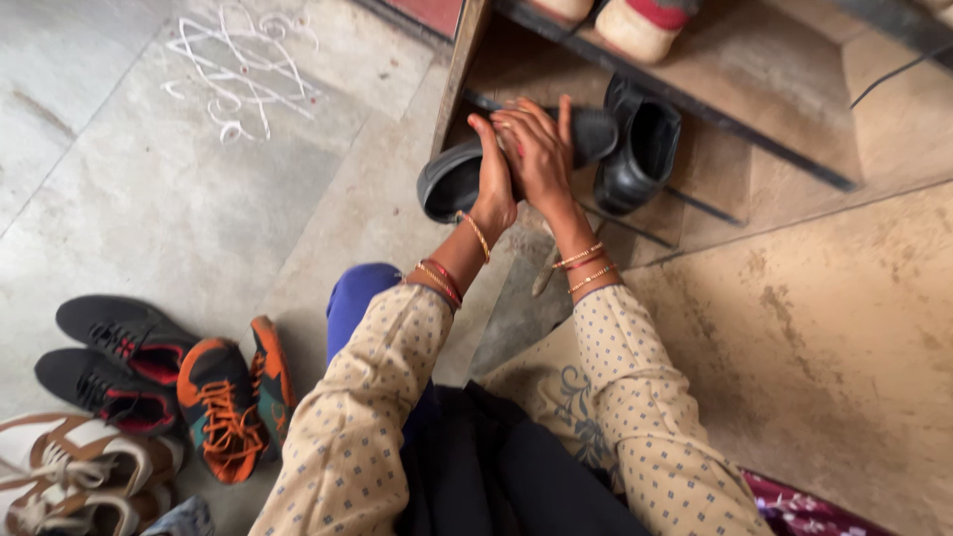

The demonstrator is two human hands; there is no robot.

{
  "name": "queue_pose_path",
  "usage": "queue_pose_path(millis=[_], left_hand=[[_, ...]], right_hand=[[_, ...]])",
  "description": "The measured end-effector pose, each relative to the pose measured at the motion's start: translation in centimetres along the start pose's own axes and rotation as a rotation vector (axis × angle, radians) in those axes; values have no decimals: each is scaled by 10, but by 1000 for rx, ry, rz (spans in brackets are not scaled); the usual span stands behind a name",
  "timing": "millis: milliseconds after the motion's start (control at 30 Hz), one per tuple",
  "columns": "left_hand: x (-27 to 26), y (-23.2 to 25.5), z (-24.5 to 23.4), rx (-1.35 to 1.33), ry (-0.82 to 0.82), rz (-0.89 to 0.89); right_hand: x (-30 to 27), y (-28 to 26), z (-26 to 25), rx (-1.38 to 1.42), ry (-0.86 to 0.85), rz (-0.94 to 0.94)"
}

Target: The person cleans a pair of black shoes and a pair of tan shoes using a small cloth. They wipe the exterior surfaces of each shoe, then place them back on the wooden shoe rack.

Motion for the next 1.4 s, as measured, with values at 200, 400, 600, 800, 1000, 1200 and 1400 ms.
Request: queue_pose_path(millis=[200,400,600,800,1000,1200,1400], left_hand=[[-8,6,6,-122,-107,19],[-14,10,19,54,10,19],[-7,7,14,153,25,48],[-9,8,9,164,-20,15],[-11,10,11,-18,-178,79],[-18,16,19,64,-96,36],[-7,3,20,119,2,131]], right_hand=[[5,0,-1,-28,-43,-60],[3,34,-29,-248,77,10],[-5,58,-31,-329,112,145],[1,25,-21,-115,47,-18],[1,0,-4,78,-46,-94],[7,8,-23,-51,18,-90],[-2,47,-38,-347,128,10]])
Point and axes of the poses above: each hand's wrist, its own x-axis towards the middle knuckle, its own z-axis out of the palm, y = z × x, the point moved 1 cm from there along x, towards the middle knuckle, and after that the axes turned 2 degrees about -x, right-handed, at the moved point
